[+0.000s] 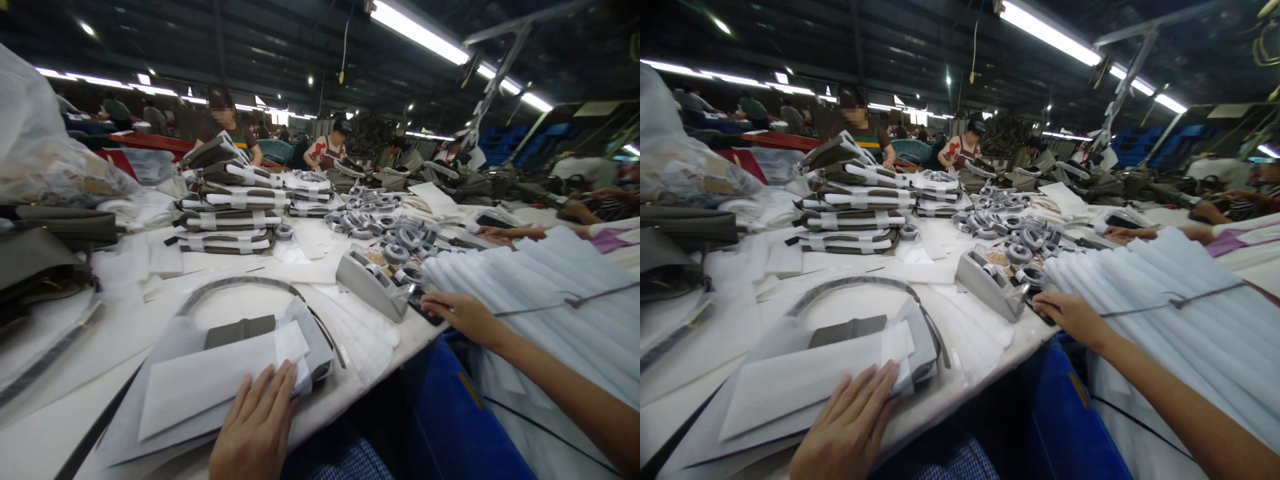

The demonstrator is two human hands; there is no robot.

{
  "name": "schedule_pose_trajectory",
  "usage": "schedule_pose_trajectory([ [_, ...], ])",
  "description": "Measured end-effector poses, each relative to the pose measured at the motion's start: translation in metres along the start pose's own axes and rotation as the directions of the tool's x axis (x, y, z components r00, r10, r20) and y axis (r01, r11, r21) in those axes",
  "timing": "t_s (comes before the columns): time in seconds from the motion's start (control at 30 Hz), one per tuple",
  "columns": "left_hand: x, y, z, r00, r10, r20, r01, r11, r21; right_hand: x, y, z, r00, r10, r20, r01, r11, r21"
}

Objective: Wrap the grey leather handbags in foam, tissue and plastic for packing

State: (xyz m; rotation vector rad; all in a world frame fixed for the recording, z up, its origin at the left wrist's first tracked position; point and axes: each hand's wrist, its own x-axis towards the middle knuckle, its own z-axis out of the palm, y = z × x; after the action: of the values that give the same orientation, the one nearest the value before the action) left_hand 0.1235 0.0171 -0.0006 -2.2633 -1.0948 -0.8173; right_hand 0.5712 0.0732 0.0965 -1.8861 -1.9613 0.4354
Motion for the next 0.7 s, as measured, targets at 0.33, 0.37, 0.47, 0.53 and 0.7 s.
schedule_pose_trajectory([
  [0.33,0.004,0.012,-0.008,0.977,-0.205,0.062,0.211,0.971,-0.112,0.025,-0.195,0.038,0.603,-0.650,0.463,0.681,0.721,0.126],
  [0.37,0.004,0.013,-0.008,0.974,-0.219,0.059,0.225,0.967,-0.121,0.033,-0.209,0.047,0.544,-0.671,0.503,0.705,0.691,0.159],
  [0.47,0.002,0.017,-0.006,0.967,-0.246,0.072,0.254,0.957,-0.142,0.064,-0.239,0.079,0.429,-0.675,0.600,0.779,0.613,0.132],
  [0.53,0.001,0.019,-0.003,0.958,-0.280,0.069,0.287,0.943,-0.165,0.085,-0.250,0.100,0.390,-0.636,0.666,0.829,0.557,0.046],
  [0.7,-0.001,0.022,0.002,0.942,-0.336,0.001,0.328,0.918,-0.225,0.114,-0.275,0.131,0.313,-0.495,0.811,0.901,0.424,-0.089],
])
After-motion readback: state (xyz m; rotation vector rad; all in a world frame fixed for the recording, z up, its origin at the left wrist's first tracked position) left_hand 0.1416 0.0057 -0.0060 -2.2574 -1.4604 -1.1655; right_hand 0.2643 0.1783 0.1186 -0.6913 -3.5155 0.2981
